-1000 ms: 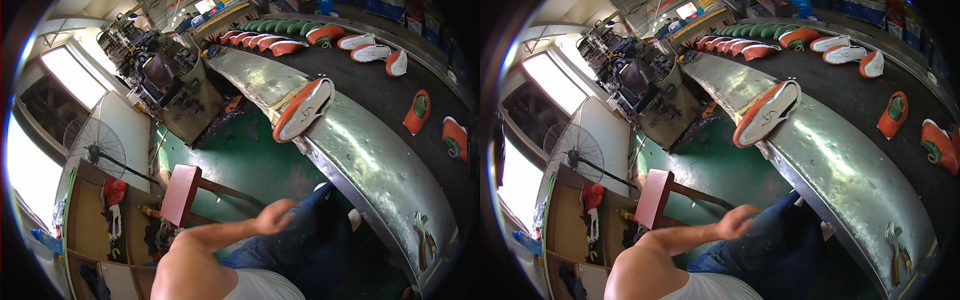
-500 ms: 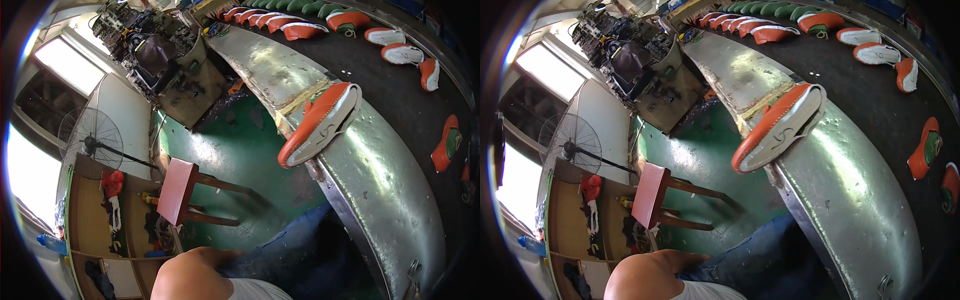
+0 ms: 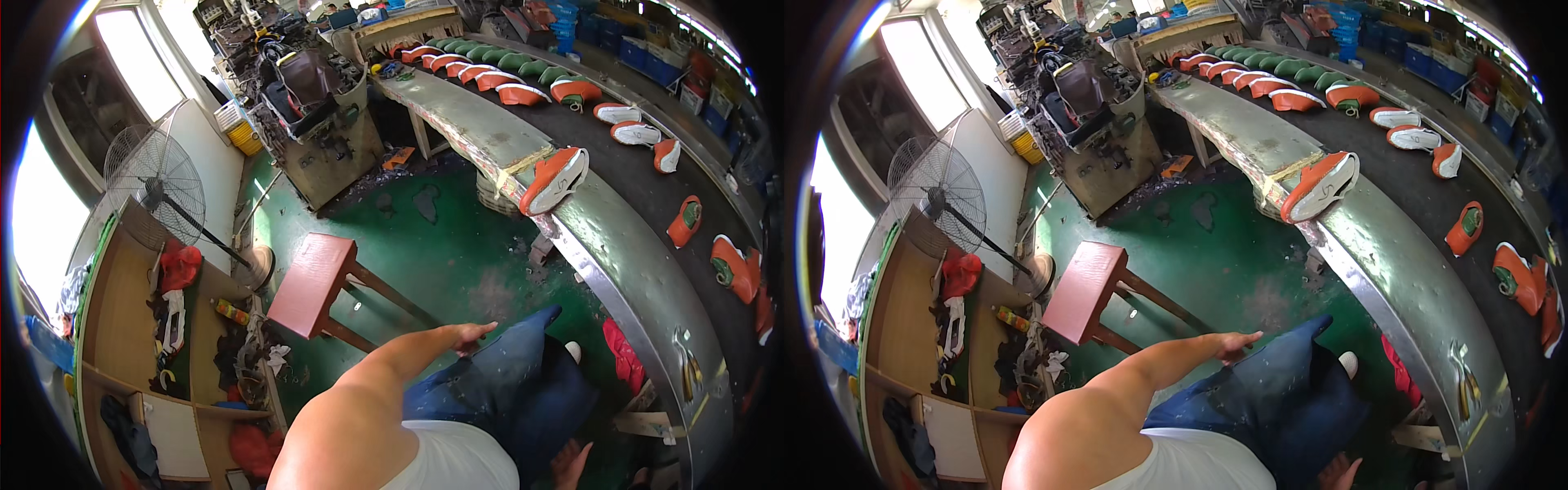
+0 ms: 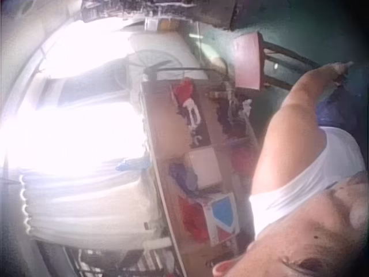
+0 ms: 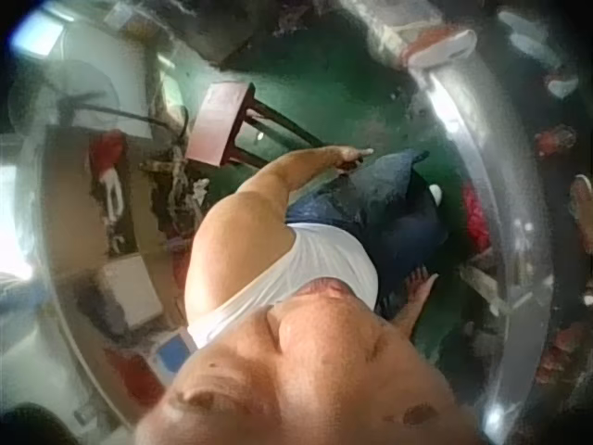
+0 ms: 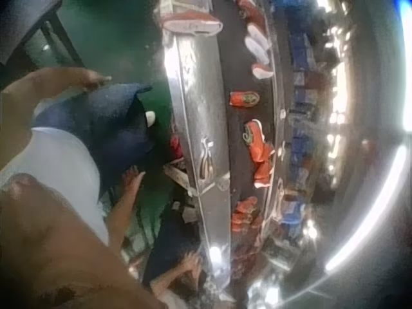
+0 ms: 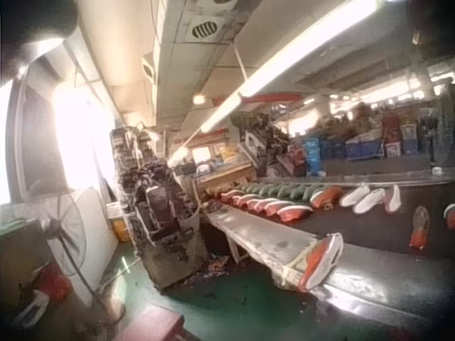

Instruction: Trimming and assembling shoe components at a factory workbench using pliers.

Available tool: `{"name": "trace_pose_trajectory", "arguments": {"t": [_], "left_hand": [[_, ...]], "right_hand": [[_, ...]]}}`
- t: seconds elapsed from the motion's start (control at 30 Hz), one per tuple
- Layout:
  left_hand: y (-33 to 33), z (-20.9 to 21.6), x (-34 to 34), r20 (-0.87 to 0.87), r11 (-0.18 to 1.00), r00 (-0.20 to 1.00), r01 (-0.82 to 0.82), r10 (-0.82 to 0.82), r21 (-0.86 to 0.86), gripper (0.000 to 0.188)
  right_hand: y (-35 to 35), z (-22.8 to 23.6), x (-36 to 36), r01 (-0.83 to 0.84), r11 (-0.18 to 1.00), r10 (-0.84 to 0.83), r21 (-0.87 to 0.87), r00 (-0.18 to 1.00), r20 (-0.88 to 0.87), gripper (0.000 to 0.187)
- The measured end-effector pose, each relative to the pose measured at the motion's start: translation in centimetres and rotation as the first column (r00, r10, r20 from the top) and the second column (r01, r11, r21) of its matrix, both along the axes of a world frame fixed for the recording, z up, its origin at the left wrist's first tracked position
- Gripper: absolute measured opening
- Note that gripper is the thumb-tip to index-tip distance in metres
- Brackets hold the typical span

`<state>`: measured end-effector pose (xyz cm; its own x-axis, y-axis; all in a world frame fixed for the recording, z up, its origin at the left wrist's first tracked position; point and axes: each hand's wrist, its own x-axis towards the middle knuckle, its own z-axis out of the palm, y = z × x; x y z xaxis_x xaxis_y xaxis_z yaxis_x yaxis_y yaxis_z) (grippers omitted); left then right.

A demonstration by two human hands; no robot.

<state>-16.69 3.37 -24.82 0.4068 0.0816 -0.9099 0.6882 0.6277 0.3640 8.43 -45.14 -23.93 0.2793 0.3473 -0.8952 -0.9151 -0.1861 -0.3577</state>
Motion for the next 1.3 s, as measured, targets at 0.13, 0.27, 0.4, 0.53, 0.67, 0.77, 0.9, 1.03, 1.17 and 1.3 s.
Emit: {"name": "trace_pose_trajectory", "arguments": {"t": [0.13, 0.27, 0.4, 0.53, 0.67, 0.77, 0.9, 1.03, 1.17, 1.3], "left_hand": [[-1.2, 3.6, 0.3, 0.042, 0.892, 0.931, 0.335, -0.363, 0.304, 0.085], [-3.4, 2.2, -3.5, -0.177, 0.883, 0.981, 0.155, -0.084, 0.444, 0.063], [-6.1, -2.3, -6.8, 0.078, 0.96, 0.997, 0.003, -0.026, 0.282, 0.059], [-4.9, -2.9, -9.4, 0.234, 0.986, 0.969, -0.106, 0.074, 0.125, 0.056], [-4.0, 4.7, -7.7, -0.089, 0.611, 0.996, 0.079, -0.014, 0.788, 0.047], [-3.2, 9.7, -9.3, 0.093, 0.374, 0.989, -0.13, 0.114, 0.918, 0.039], [-3.6, 17.4, -11.7, 0.499, 0.309, 0.862, -0.5, 0.089, 0.809, 0.027], [-5.4, 20.5, -15.6, 0.416, 0.244, 0.909, -0.406, 0.013, 0.881, 0.029], [-5.7, 16.0, -16.8, 0.07, 0.246, 0.983, -0.027, -0.168, 0.969, 0.037], [-4.1, 13.2, -16.3, -0.362, 0.214, 0.671, 0.615, -0.647, 0.758, 0.046]], "right_hand": [[0.1, 1.4, 1.9, -0.089, 0.975, 0.048, 0.203, 0.979, 0.196, 0.07], [4.9, 6.2, -2.3, -0.093, 0.965, 0.204, -0.244, 0.852, 0.483, 0.056], [4.7, 1.8, -0.9, -0.231, 0.944, 0.326, -0.234, 0.745, 0.582, 0.062], [6.4, 0.7, -1.2, -0.335, 0.882, 0.455, -0.332, 0.419, 0.786, 0.029], [5.3, 2.2, -0.5, -0.169, 0.907, 0.414, -0.385, 0.194, 0.889, 0.011], [4.1, 4.5, -0.6, -0.041, 0.952, 0.303, -0.302, 0.015, 0.953, 0.011], [-2.2, 9.2, -1.6, 0.098, 0.987, 0.137, -0.127, -0.113, 0.984, 0.013], [-5.8, 22.5, -9.3, -0.047, 0.758, 0.643, -0.651, 0.221, 0.733, 0.049], [-11.6, 13.1, -12.8, -0.294, 0.598, 0.781, -0.746, 0.003, 0.625, 0.033], [-11.1, 10.7, -17.5, -0.445, 0.472, 0.849, -0.761, -0.003, 0.528, 0.031]]}}
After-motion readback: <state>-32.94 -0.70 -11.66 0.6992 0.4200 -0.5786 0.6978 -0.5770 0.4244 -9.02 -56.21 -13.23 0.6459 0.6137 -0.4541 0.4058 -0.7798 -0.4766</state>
